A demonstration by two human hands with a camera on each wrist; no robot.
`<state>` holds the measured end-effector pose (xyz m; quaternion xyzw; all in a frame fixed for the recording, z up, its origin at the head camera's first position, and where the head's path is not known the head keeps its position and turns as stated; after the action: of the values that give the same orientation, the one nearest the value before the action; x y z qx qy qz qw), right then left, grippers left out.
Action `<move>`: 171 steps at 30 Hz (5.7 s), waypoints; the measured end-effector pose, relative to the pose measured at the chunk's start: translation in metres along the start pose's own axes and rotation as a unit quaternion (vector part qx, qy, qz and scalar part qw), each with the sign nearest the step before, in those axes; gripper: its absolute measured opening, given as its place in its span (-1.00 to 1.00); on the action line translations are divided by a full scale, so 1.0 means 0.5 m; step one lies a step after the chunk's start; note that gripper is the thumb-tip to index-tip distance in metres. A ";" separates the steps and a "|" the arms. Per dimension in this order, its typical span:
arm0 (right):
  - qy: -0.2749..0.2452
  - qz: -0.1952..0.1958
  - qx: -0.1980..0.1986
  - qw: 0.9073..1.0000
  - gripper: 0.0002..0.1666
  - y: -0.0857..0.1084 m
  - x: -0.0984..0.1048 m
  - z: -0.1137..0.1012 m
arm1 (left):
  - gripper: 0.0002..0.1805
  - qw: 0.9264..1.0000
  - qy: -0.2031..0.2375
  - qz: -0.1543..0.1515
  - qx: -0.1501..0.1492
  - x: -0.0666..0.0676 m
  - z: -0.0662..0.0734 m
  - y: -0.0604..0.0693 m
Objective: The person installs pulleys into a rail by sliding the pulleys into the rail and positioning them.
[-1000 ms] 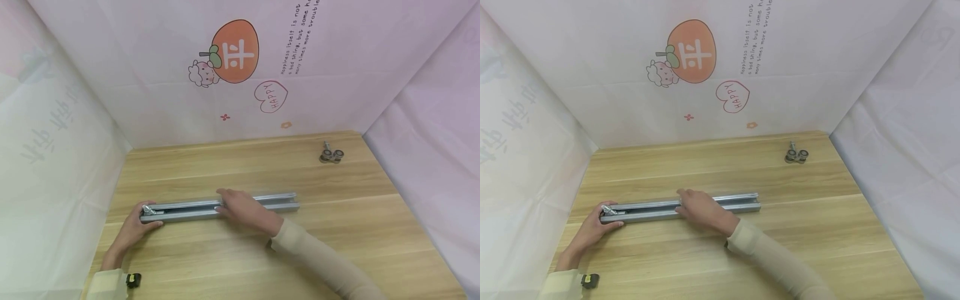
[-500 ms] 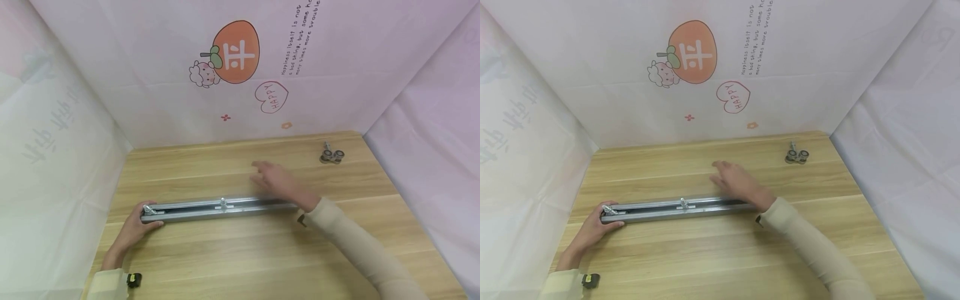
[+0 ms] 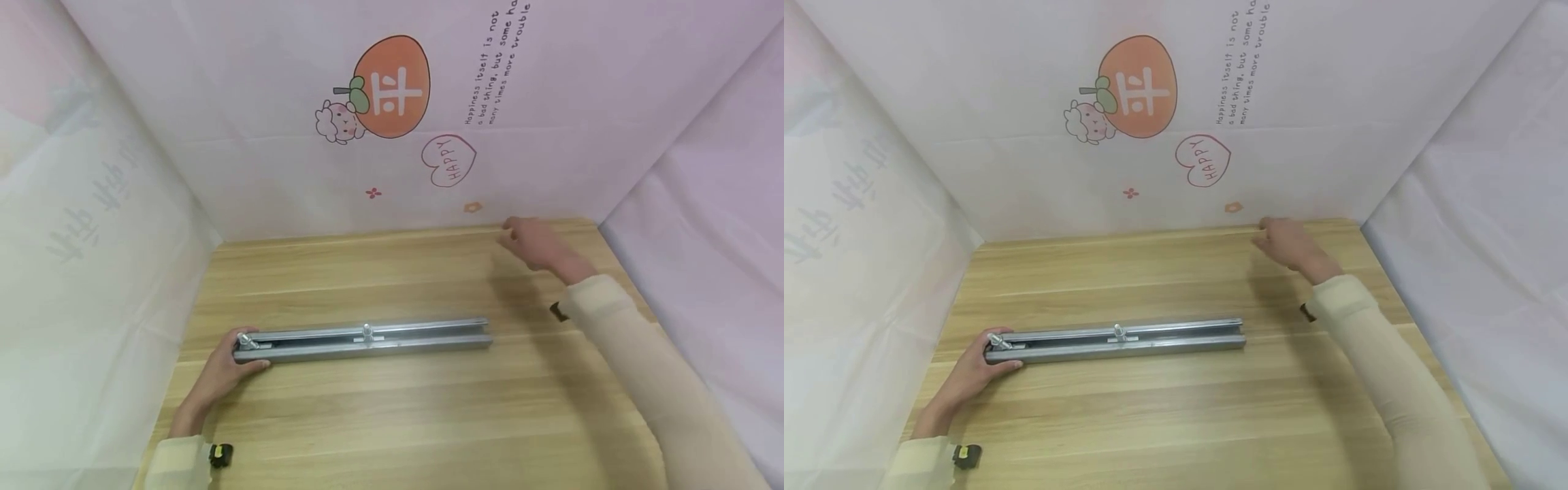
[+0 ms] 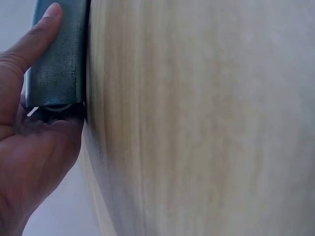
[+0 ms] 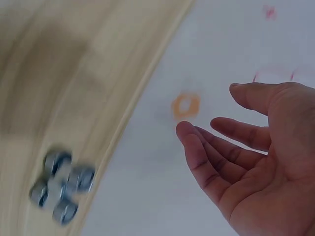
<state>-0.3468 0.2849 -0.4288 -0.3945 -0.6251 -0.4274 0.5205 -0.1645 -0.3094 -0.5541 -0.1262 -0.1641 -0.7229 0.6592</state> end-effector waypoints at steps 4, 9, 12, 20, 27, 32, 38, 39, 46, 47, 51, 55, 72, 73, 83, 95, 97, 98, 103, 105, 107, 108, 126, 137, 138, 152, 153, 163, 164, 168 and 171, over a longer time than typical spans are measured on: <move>0.021 -0.023 -0.026 0.999 -0.37 -0.013 0.020 0.085 | -0.18 1.000 -0.003 0.001 0.002 0.000 0.000 -0.002; 0.018 -0.054 -0.057 0.997 -0.37 -0.015 0.010 0.161 | -0.18 1.000 -0.007 0.003 -0.002 -0.002 0.004 -0.001; 0.008 -0.064 -0.074 0.995 -0.35 -0.016 -0.010 0.198 | -0.18 1.000 -0.007 0.003 -0.006 -0.003 0.007 -0.001; -0.022 -0.061 -0.122 0.990 -0.45 -0.030 -0.087 0.265 | -0.19 1.000 -0.009 0.007 -0.006 -0.001 0.006 -0.002; -0.033 -0.058 -0.143 0.987 -0.50 -0.046 -0.134 0.284 | -0.17 1.000 0.002 0.001 -0.002 0.000 0.001 -0.001; -0.019 -0.040 -0.139 0.989 -0.40 -0.055 -0.130 0.279 | -0.17 1.000 0.005 0.005 -0.005 0.002 0.003 -0.005; -0.025 -0.043 -0.141 0.989 -0.43 -0.064 -0.139 0.276 | -0.16 1.000 0.005 0.006 -0.005 0.002 0.004 -0.003; -0.031 -0.048 -0.144 0.988 -0.45 -0.065 -0.143 0.277 | -0.17 1.000 0.007 0.006 -0.004 0.002 0.004 -0.002; -0.062 -0.048 -0.177 0.981 -0.44 -0.036 -0.146 0.268 | -0.15 1.000 0.009 0.004 0.004 -0.003 -0.001 -0.002; -0.062 -0.041 -0.177 0.981 -0.43 -0.034 -0.148 0.270 | -0.15 1.000 0.009 0.003 0.005 -0.004 -0.002 -0.002; -0.059 -0.017 -0.178 0.982 -0.49 -0.031 -0.161 0.287 | -0.14 1.000 0.009 0.000 0.006 -0.007 -0.003 -0.003; -0.062 -0.010 -0.186 0.981 -0.47 -0.026 -0.174 0.304 | -0.15 1.000 0.010 -0.003 0.005 -0.010 -0.004 -0.003; -0.065 0.093 -0.157 0.981 -0.56 0.016 -0.140 0.274 | -0.18 1.000 0.002 0.016 0.004 -0.004 -0.004 0.004; -0.071 0.094 -0.157 0.981 -0.55 0.019 -0.141 0.273 | -0.18 1.000 0.003 0.016 0.004 -0.004 -0.005 0.005; -0.105 0.120 -0.157 0.975 -0.47 0.070 -0.139 0.270 | -0.18 1.000 0.009 0.009 0.002 -0.006 0.003 0.004; -0.071 0.148 -0.073 0.984 -0.65 0.115 -0.111 0.270 | -0.17 1.000 0.005 0.005 0.005 0.003 0.007 0.004; -0.058 0.139 -0.058 0.987 -0.71 0.121 -0.107 0.265 | -0.17 1.000 0.006 0.006 0.005 0.005 0.009 0.004; -0.051 0.134 -0.049 0.988 -0.72 0.123 -0.106 0.261 | -0.17 1.000 0.007 0.007 0.005 0.007 0.011 0.004; -0.040 0.100 -0.035 0.994 -0.71 0.129 -0.104 0.245 | -0.17 1.000 0.008 0.005 0.000 0.012 0.014 0.001; -0.033 0.089 -0.030 0.995 -0.71 0.129 -0.101 0.238 | -0.17 1.000 0.008 0.005 -0.003 0.011 0.015 0.001; -0.016 0.084 -0.019 0.996 -0.72 0.126 -0.096 0.230 | -0.17 1.000 0.008 0.006 -0.005 0.010 0.015 0.000; -0.006 0.081 -0.012 0.997 -0.73 0.124 -0.094 0.227 | -0.17 1.000 0.009 0.006 -0.005 0.009 0.015 0.001; 0.039 0.015 -0.007 0.999 -0.87 0.105 -0.107 0.216 | -0.18 1.000 0.009 0.007 -0.005 0.002 0.012 0.000; 0.051 0.014 -0.009 0.999 -0.92 0.109 -0.107 0.214 | -0.18 1.000 0.014 0.007 -0.006 -0.002 0.012 0.003; 0.052 0.014 -0.008 0.999 -0.92 0.109 -0.107 0.213 | -0.18 1.000 0.014 0.007 -0.004 -0.002 0.011 0.003; 0.053 0.024 0.002 0.998 -0.91 0.117 -0.103 0.193 | -0.18 1.000 0.012 0.009 -0.002 0.000 0.010 0.003; 0.052 0.024 0.002 0.998 -0.91 0.119 -0.104 0.191 | -0.18 1.000 0.012 0.010 -0.001 0.000 0.010 0.003; 0.054 0.039 0.027 0.997 -0.89 0.139 -0.107 0.170 | -0.18 1.000 0.013 0.007 0.003 0.000 0.012 0.005; 0.053 0.040 0.030 0.997 -0.89 0.142 -0.108 0.168 | -0.18 1.000 0.012 0.007 0.003 -0.001 0.012 0.005; 0.053 0.043 0.039 0.997 -0.89 0.152 -0.108 0.155 | -0.18 1.000 0.011 0.007 0.003 -0.001 0.010 0.004; 0.054 0.043 0.041 0.997 -0.89 0.159 -0.106 0.144 | -0.18 1.000 0.011 0.007 0.003 -0.001 0.012 0.003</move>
<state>-0.2867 0.3759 -0.4781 -0.3761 -0.5957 -0.3991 0.5869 -0.1629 -0.3066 -0.5486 -0.1179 -0.1580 -0.7188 0.6666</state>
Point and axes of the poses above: each hand's wrist, its own y-axis away from the middle knuckle, its own x-axis out of the back of the hand, z = x × y, the point moved 8 cm from there along -y, towards the middle knuckle, and after that the axes turned 14 degrees about y, right-handed, at the moved point
